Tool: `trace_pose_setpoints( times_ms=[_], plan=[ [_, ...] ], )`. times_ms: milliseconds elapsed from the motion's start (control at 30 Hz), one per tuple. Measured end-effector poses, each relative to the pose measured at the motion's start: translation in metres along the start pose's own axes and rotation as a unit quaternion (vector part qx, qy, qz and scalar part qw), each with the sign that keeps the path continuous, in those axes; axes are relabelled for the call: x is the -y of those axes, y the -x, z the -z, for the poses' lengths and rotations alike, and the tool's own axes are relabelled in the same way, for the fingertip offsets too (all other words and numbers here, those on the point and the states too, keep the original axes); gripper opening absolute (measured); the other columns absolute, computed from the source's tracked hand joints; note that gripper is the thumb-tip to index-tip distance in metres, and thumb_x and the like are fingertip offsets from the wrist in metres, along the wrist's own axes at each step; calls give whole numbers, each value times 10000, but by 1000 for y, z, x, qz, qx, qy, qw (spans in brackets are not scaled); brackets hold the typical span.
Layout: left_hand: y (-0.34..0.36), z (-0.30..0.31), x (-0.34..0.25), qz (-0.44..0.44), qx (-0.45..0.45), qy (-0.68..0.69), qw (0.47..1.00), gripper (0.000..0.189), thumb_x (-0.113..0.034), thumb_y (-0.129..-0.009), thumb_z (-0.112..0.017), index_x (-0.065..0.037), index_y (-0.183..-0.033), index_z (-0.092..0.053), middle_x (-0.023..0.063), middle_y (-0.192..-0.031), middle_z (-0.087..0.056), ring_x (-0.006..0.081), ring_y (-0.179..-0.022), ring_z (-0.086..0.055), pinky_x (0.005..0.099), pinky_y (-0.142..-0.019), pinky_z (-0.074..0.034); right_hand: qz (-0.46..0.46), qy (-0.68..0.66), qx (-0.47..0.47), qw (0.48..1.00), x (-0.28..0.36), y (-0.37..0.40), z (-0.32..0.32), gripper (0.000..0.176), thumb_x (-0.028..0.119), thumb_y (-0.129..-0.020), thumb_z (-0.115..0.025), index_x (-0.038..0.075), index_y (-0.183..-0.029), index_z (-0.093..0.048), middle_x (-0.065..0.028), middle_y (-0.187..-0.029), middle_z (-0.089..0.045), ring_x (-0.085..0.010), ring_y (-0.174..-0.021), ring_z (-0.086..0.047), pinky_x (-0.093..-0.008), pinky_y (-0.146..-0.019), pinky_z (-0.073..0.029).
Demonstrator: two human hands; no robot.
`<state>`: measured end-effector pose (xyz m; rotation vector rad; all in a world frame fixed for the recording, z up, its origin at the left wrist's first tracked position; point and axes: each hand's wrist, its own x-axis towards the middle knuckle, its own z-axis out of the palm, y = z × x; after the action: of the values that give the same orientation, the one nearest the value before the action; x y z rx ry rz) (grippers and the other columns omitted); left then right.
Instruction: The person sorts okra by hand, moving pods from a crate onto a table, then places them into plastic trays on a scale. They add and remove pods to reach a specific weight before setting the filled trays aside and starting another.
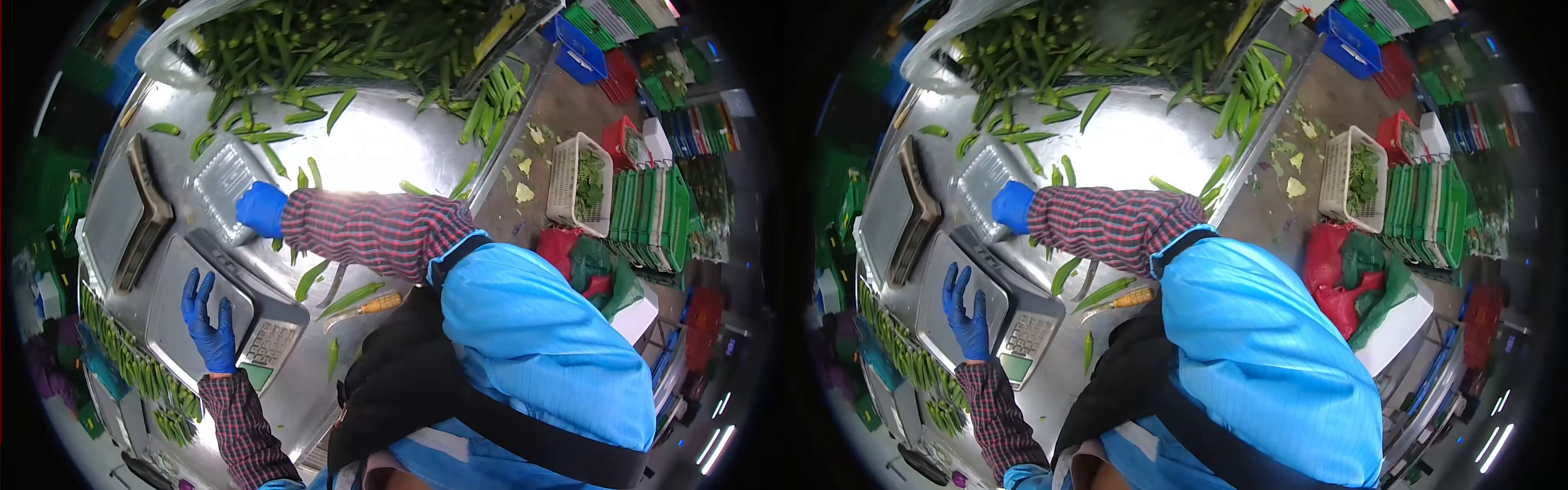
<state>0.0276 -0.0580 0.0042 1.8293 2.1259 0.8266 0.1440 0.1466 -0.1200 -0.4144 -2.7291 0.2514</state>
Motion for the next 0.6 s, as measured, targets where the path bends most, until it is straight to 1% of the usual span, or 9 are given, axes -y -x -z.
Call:
trace_pose_setpoints(
  times_ms=[133,200,267,333,400,433,467,533,600],
  plan=[
    [-32,-11,-11,-21,20,8,1000,536,58,-715,-619,-106,-1222,-555,131,-1299,-474,298,-1211,-436,383,-1019,-343,-25,-7,49,998,-6,-7,9,76,171,-645,-625,127,-697,-658,-52,-735,-604,-249,-736,-609,-361,-678,-467],
    [-48,-12,-17,-33,12,-29,999,572,56,-698,-619,-116,-1237,-540,129,-1276,-487,310,-1209,-434,408,-1030,-336,5,-145,-64,987,-16,1,27,105,227,-675,-651,126,-705,-655,-46,-715,-598,-247,-738,-604,-365,-664,-465],
    [-65,-7,-28,-108,28,-100,989,610,47,-684,-615,-128,-1261,-520,132,-1271,-487,322,-1215,-424,441,-1034,-328,26,-301,-151,941,-19,10,44,137,245,-684,-691,114,-710,-658,-35,-721,-601,-241,-729,-599,-368,-655,-463],
    [-73,-1,-36,-129,-8,-114,985,568,20,-679,-624,-133,-1219,-542,116,-1169,-538,314,-1152,-470,451,-1019,-342,33,-344,-167,923,-18,24,67,119,194,-688,-714,102,-752,-672,-33,-755,-618,-227,-725,-597,-359,-663,-465],
    [-76,5,-32,-212,45,-187,958,444,-26,-701,-611,-132,-1130,-576,85,-1006,-567,283,-1020,-528,436,-981,-378,12,-417,-94,904,-22,39,82,140,185,-695,-731,111,-807,-690,-38,-786,-633,-234,-757,-601,-347,-701,-475],
    [-77,6,-33,-239,59,-200,948,365,-63,-706,-597,-150,-1060,-589,56,-884,-545,259,-895,-538,425,-912,-420,31,-413,-117,902,-27,43,88,174,193,-693,-722,109,-841,-686,-55,-843,-632,-255,-805,-597,-365,-723,-469],
    [-68,5,-34,-228,73,-215,947,362,-69,-704,-581,-168,-1052,-594,56,-871,-542,255,-865,-530,422,-847,-441,61,-408,-141,900,-33,43,96,209,201,-691,-714,107,-875,-682,-72,-900,-632,-276,-853,-594,-384,-745,-463],
    [-58,16,-42,-241,31,-289,926,346,-70,-696,-581,-168,-1027,-608,39,-841,-544,244,-851,-530,397,-804,-448,48,-301,-78,949,-55,48,136,646,270,-674,-726,127,-1268,-514,-144,-1223,-523,-321,-1113,-505,-430,-935,-402],
    [-48,33,-38,-178,6,-262,949,284,-80,-705,-580,-155,-978,-610,24,-811,-551,228,-783,-529,381,-776,-449,0,-213,-97,972,-105,56,146,674,206,-717,-682,122,-1341,-443,-157,-1295,-473,-334,-1155,-471,-423,-982,-370]
  ],
)
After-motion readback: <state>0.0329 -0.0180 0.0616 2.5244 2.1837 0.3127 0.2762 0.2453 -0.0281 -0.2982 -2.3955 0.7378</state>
